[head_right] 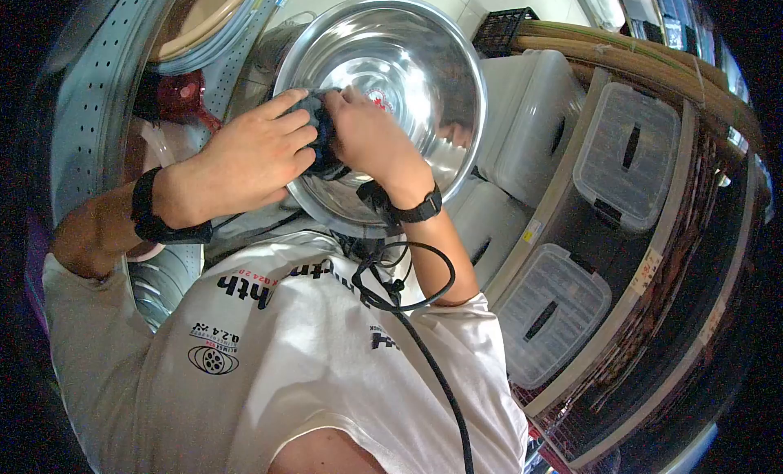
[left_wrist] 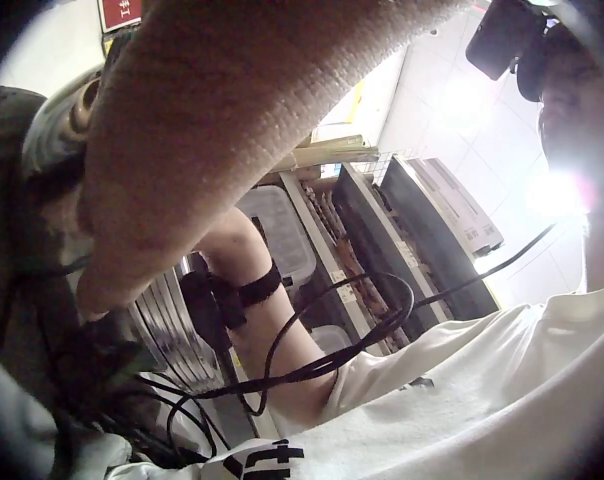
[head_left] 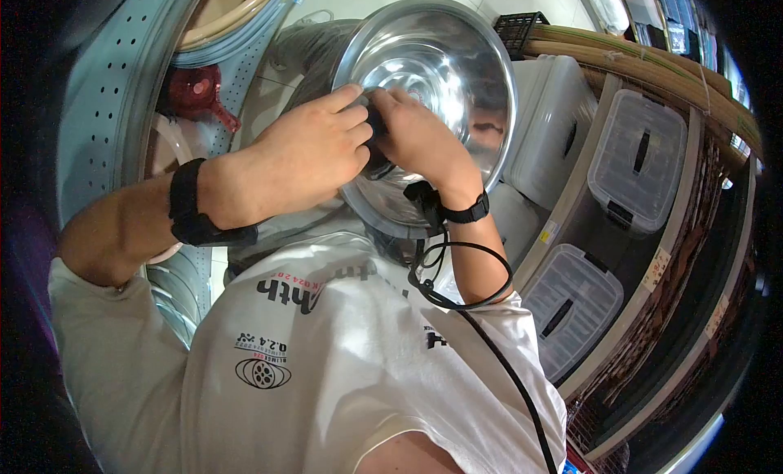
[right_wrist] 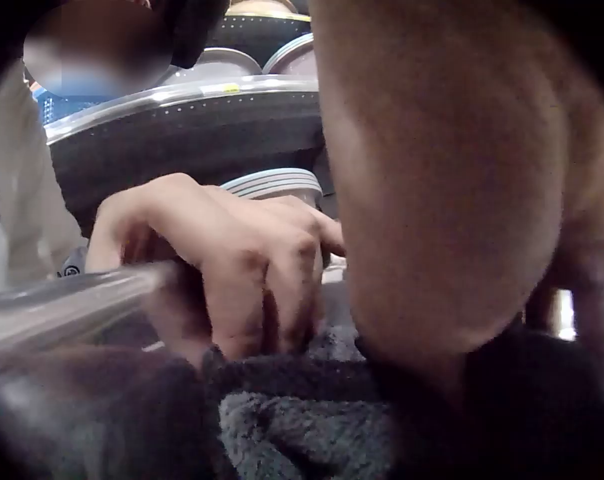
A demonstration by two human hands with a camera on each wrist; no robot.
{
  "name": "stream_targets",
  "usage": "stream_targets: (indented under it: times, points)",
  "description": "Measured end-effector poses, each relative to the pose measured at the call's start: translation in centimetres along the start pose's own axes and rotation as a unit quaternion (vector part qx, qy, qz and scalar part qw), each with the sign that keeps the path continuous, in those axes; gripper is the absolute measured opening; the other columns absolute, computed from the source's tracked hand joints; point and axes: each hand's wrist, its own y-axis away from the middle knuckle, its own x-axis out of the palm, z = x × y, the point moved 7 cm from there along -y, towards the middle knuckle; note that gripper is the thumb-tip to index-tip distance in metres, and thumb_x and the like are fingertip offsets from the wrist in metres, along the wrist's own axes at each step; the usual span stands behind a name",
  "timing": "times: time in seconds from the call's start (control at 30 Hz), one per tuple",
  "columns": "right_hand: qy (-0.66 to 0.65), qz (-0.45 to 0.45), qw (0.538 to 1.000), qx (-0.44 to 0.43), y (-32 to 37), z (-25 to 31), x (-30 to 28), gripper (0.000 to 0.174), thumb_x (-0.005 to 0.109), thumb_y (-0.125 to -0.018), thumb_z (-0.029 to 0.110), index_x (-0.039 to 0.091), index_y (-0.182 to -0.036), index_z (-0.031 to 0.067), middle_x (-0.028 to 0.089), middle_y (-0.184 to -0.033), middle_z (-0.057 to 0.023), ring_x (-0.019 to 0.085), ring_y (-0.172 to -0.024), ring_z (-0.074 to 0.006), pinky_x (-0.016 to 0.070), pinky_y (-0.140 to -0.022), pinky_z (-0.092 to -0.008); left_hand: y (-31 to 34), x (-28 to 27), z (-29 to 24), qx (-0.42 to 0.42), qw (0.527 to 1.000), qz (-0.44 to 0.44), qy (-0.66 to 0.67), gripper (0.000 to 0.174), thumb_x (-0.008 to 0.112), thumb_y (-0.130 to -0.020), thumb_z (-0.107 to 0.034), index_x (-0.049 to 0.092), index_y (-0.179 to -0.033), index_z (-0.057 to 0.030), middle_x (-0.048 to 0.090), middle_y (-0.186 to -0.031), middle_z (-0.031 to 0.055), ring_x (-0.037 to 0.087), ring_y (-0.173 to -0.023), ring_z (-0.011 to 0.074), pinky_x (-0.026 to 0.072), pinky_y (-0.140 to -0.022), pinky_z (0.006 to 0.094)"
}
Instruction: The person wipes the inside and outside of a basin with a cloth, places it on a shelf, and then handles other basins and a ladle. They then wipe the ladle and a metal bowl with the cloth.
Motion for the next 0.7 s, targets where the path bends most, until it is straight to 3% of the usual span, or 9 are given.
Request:
stream_targets:
  times: [0.1, 0.37, 0.5, 0.6, 0.7]
  points:
    - [0.024, -0.033, 0.999, 0.002, -1.0, -0.2, -0.9, 0.047, 0.070, -0.078, 0.002, 0.056, -0.123, -0.0002, 0.061, -0.111, -0.0254, 0.064, -0.102, -0.0448, 0.0552, -0.087, -0.0496, 0.0, 0.0, 0.0, 0.002, 1.000, 0.000, -0.005, 0.026, 0.077, -0.069, -0.025, 0.072, -0.087, -0.0073, 0.064, -0.093, 0.0050, 0.059, -0.106, 0.0222, 0.0320, -0.121, 0.0446]
    - [0.015, -0.098, 0.994, 0.055, -2.5, -2.9, -2.0, 0.054, 0.072, -0.079, 0.004, 0.057, -0.131, 0.0063, 0.063, -0.114, -0.0207, 0.064, -0.106, -0.0430, 0.0553, -0.089, -0.0492, -0.2, -0.2, 0.1, 0.003, 1.000, -0.006, -0.009, 0.028, 0.080, -0.068, -0.027, 0.070, -0.086, -0.0071, 0.064, -0.093, 0.0045, 0.060, -0.106, 0.0223, 0.0324, -0.121, 0.0446]
    - [-0.003, -0.112, 0.992, 0.055, -2.6, -4.0, -2.0, 0.058, 0.071, -0.077, 0.000, 0.056, -0.133, 0.0020, 0.062, -0.117, -0.0231, 0.063, -0.106, -0.0446, 0.0536, -0.089, -0.0471, -0.2, -0.2, 0.1, 0.003, 1.000, 0.003, -0.003, 0.030, 0.081, -0.068, -0.028, 0.070, -0.087, -0.0071, 0.064, -0.094, 0.0041, 0.059, -0.107, 0.0223, 0.0325, -0.121, 0.0445]
    - [0.027, -0.148, 0.987, 0.059, -2.6, -4.8, -2.4, 0.056, 0.073, -0.078, 0.005, 0.057, -0.132, 0.0075, 0.063, -0.120, -0.0192, 0.063, -0.112, -0.0418, 0.0542, -0.092, -0.0480, -0.2, -0.1, 0.1, 0.003, 1.000, 0.010, 0.009, 0.032, 0.082, -0.068, -0.029, 0.070, -0.088, -0.0071, 0.064, -0.096, 0.0042, 0.059, -0.108, 0.0223, 0.0325, -0.121, 0.0444]
    - [0.023, -0.146, 0.986, 0.077, -2.7, -6.2, -2.6, 0.057, 0.071, -0.078, 0.003, 0.056, -0.133, 0.0010, 0.062, -0.119, -0.0248, 0.062, -0.110, -0.0439, 0.0529, -0.093, -0.0452, -0.2, -0.1, 0.1, 0.006, 1.000, -0.001, 0.001, 0.033, 0.082, -0.069, -0.031, 0.070, -0.088, -0.0071, 0.064, -0.098, 0.0045, 0.059, -0.109, 0.0223, 0.0325, -0.121, 0.0441]
